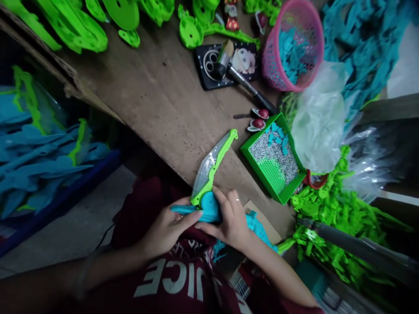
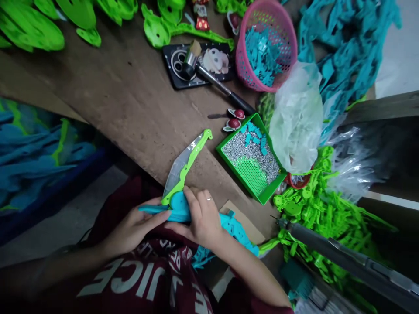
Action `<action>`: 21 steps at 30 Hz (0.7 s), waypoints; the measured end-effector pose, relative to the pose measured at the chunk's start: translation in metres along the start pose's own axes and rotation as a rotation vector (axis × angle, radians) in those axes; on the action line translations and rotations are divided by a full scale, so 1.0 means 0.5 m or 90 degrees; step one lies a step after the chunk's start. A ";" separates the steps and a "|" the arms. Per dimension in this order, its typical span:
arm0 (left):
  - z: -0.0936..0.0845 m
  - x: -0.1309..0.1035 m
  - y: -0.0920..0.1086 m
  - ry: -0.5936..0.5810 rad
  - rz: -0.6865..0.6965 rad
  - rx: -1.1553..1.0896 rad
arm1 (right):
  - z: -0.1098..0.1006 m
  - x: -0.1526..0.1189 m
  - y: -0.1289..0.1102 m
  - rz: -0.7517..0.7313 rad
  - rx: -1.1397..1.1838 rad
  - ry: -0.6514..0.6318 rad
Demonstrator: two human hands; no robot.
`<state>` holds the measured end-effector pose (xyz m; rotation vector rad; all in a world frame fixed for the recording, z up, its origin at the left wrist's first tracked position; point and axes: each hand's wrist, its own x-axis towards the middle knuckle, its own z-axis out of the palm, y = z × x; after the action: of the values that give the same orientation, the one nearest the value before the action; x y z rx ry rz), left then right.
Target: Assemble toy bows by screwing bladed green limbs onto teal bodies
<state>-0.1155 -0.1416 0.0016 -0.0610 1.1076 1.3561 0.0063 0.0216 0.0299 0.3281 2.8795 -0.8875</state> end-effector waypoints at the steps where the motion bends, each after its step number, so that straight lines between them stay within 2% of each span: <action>1: 0.002 -0.002 0.000 0.009 0.006 0.001 | -0.007 0.002 0.000 0.012 0.036 -0.009; 3: 0.003 -0.005 -0.002 0.022 0.015 0.006 | -0.021 0.015 0.002 0.072 0.166 -0.004; 7: 0.002 -0.011 -0.013 0.031 0.009 0.028 | -0.034 0.080 0.003 0.271 0.515 0.064; 9: 0.001 -0.013 -0.018 0.031 0.002 0.029 | -0.032 0.116 0.000 0.313 0.617 0.068; 11: -0.001 -0.015 -0.023 0.030 -0.004 0.034 | -0.027 0.143 -0.008 0.295 0.601 0.040; 15: 0.003 -0.013 -0.028 0.027 0.006 0.063 | -0.019 0.162 -0.019 0.192 0.433 -0.031; 18: 0.012 -0.007 -0.031 0.011 0.002 0.065 | -0.021 0.154 -0.019 0.162 0.344 -0.047; 21: 0.019 -0.001 -0.035 0.015 -0.010 0.021 | -0.041 0.121 -0.015 0.163 0.225 -0.031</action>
<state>-0.0958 -0.1411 -0.0027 -0.0623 1.1470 1.3260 -0.0552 0.0376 0.0409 0.6783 2.5485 -1.3251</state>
